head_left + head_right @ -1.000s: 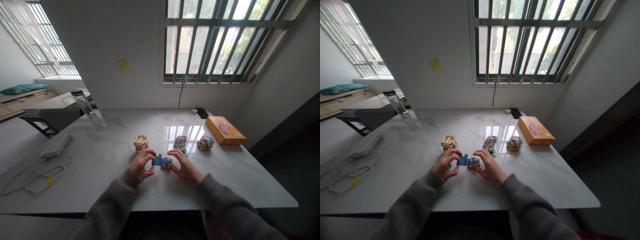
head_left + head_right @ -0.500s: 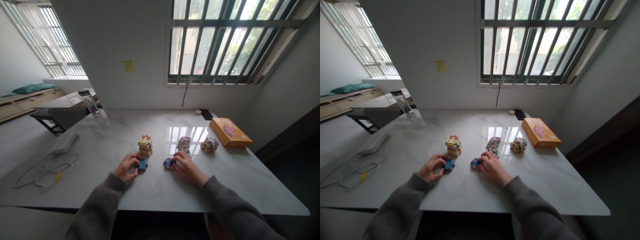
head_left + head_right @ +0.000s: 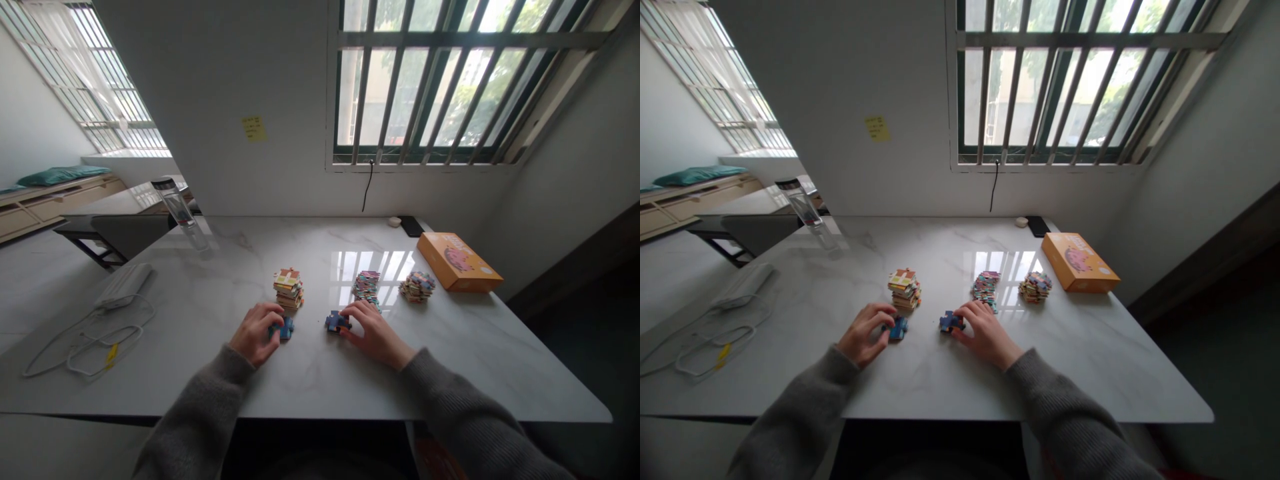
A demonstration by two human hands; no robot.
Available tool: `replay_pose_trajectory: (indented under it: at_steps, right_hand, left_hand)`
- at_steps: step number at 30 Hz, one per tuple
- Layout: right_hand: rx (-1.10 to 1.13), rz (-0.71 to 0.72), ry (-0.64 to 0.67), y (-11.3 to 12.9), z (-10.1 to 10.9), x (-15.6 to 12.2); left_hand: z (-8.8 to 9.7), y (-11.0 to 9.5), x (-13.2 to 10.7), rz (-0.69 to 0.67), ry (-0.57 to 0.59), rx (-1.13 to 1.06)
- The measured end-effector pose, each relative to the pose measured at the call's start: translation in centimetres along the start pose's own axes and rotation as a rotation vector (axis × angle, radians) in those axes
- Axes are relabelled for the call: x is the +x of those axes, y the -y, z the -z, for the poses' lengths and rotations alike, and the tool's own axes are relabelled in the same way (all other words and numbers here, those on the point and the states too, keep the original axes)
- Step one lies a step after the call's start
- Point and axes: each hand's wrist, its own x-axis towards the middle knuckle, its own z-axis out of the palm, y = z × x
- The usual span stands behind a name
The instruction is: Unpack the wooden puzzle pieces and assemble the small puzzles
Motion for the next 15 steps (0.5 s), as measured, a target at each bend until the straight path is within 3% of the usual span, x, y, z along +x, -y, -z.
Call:
replay_pose_trajectory:
  at_steps: [8, 15]
  right_hand:
    - [0.058, 0.124, -0.108, 0.5, 0.6, 0.1]
    - [0.052, 0.141, -0.151, 0.7, 0.7, -0.1]
  left_hand:
    - [-4.4, -4.4, 4.8, -0.18, 0.074, -0.043]
    - [-5.1, -4.8, 5.8, -0.187, 0.051, -0.104]
